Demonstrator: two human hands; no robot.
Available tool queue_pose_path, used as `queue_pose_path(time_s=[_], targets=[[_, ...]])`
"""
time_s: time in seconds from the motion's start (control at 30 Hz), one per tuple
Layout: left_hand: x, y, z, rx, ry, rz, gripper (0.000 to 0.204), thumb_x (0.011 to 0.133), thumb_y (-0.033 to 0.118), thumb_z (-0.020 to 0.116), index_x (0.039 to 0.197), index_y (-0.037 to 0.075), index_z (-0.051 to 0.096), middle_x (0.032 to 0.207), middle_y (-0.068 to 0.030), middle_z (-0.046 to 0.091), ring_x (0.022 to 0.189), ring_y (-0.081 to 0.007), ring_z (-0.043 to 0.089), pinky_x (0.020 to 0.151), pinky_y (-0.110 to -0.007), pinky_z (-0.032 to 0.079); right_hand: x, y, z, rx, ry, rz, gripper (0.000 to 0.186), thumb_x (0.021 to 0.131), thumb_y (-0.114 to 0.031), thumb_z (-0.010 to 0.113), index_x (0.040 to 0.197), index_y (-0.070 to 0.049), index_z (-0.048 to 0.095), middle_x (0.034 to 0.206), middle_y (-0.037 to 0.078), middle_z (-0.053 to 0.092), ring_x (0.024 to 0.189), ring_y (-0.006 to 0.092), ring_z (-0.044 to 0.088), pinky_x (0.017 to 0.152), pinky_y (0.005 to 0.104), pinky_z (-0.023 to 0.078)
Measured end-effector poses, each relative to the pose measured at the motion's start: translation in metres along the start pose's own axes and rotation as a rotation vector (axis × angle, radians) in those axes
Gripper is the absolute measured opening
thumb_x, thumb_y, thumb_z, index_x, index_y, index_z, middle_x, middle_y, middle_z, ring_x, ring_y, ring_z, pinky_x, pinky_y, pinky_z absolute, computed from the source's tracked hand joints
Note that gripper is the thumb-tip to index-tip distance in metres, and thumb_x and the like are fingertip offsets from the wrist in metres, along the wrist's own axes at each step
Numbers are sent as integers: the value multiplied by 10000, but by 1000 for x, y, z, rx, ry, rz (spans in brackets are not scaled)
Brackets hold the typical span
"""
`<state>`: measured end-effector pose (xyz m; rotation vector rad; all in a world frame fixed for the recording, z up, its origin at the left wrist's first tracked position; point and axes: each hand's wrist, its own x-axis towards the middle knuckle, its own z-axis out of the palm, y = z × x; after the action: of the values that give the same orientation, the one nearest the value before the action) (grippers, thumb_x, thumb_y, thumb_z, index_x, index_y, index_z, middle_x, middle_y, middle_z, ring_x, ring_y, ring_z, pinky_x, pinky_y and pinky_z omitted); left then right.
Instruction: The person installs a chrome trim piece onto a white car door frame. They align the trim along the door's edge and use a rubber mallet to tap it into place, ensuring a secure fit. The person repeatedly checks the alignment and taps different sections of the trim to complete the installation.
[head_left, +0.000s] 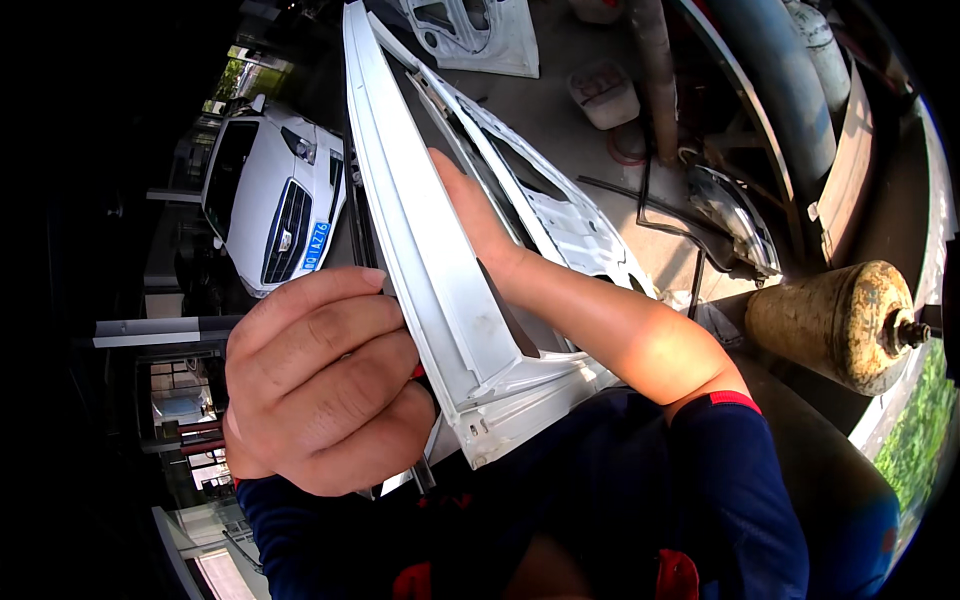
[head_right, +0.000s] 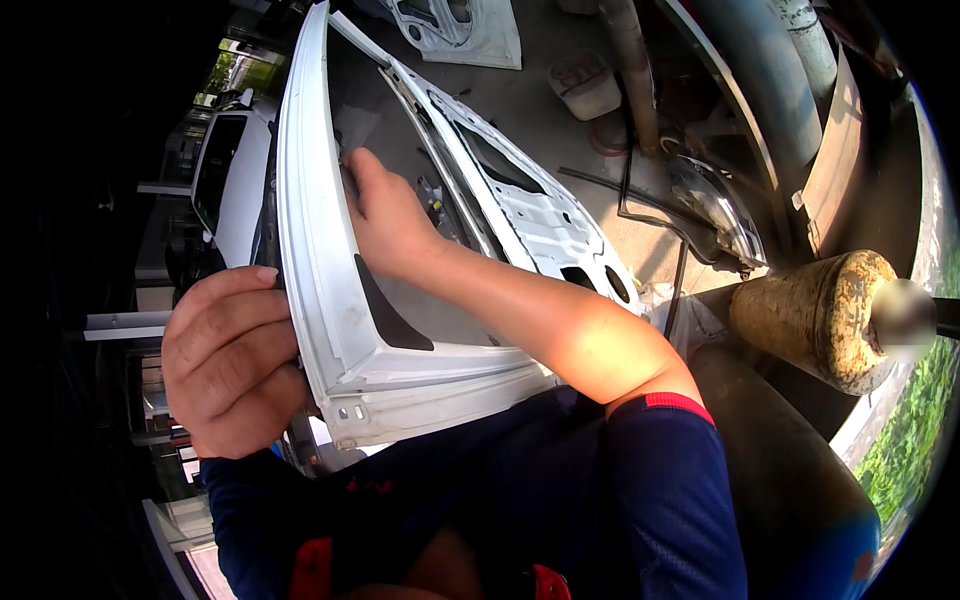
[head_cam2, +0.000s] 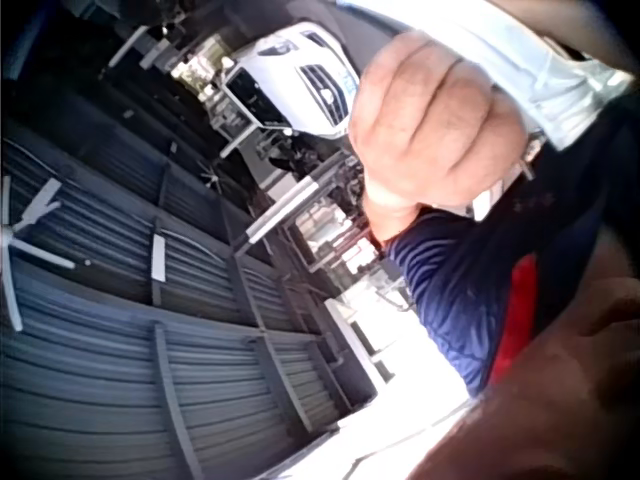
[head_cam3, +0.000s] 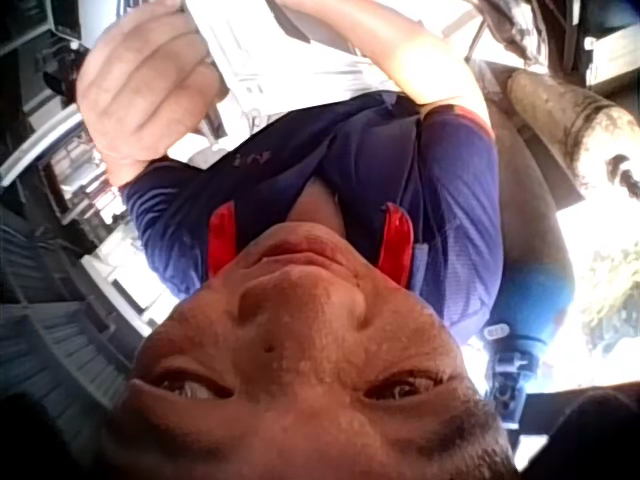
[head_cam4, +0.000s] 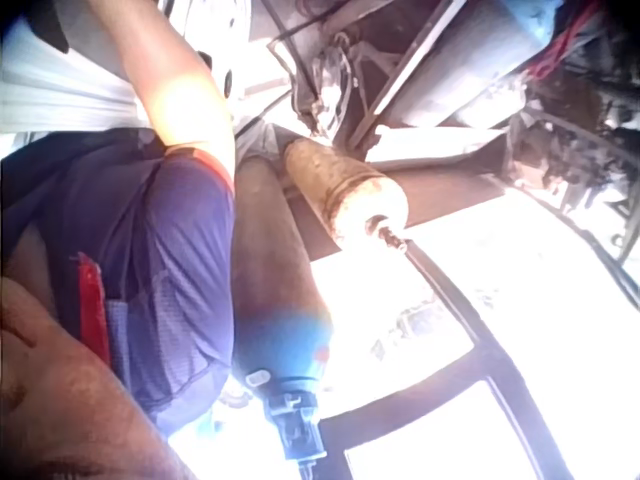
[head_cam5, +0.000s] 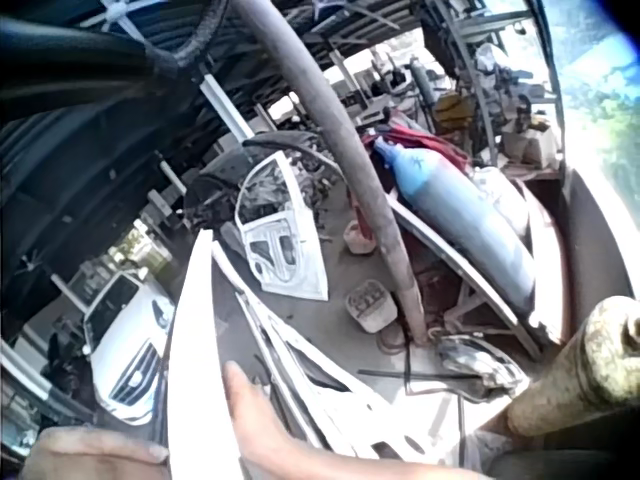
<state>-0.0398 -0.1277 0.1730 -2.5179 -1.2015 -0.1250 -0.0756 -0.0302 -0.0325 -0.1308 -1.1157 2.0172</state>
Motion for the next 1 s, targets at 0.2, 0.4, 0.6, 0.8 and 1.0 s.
queue_pose_path(time_s=[0.2,0.4,0.6,0.8,1.0], targets=[[3,-3,-1,-95,-48,-40,143,602,121,726,700,118,621,763,-40,628,727,-213,651,713,-371,583,-10,-7,1,-17,-36,18,372,955,-223,650,1157,47,494,993,312,670,928,478,663,789,482,529],[-4,-4,-3,-157,-105,-72,153,602,108,738,715,105,634,804,-47,602,797,-224,638,776,-382,568,-19,-30,3,12,-36,35,347,941,-232,672,1084,29,495,978,239,695,889,344,706,791,404,548],[-11,-4,-1,-194,-56,-84,157,618,105,755,730,121,647,868,-25,626,844,-222,640,840,-381,552,-36,-32,-4,555,-81,406,301,1038,-261,534,1171,8,511,1025,165,705,937,231,701,851,364,545],[-16,-4,6,-163,-20,-79,180,615,140,754,767,133,658,882,-3,619,867,-204,636,849,-375,544,-64,13,-48,215,-399,463,456,1076,-180,425,1496,-17,360,1327,140,606,1255,236,580,1027,354,476],[-16,-3,7,-142,-1,-71,194,608,147,755,779,124,666,871,-4,612,854,-198,633,839,-370,540,-69,-49,-53,-5,-747,309,620,1037,-174,573,1576,-58,290,1483,113,496,1372,193,461,1129,339,397]])
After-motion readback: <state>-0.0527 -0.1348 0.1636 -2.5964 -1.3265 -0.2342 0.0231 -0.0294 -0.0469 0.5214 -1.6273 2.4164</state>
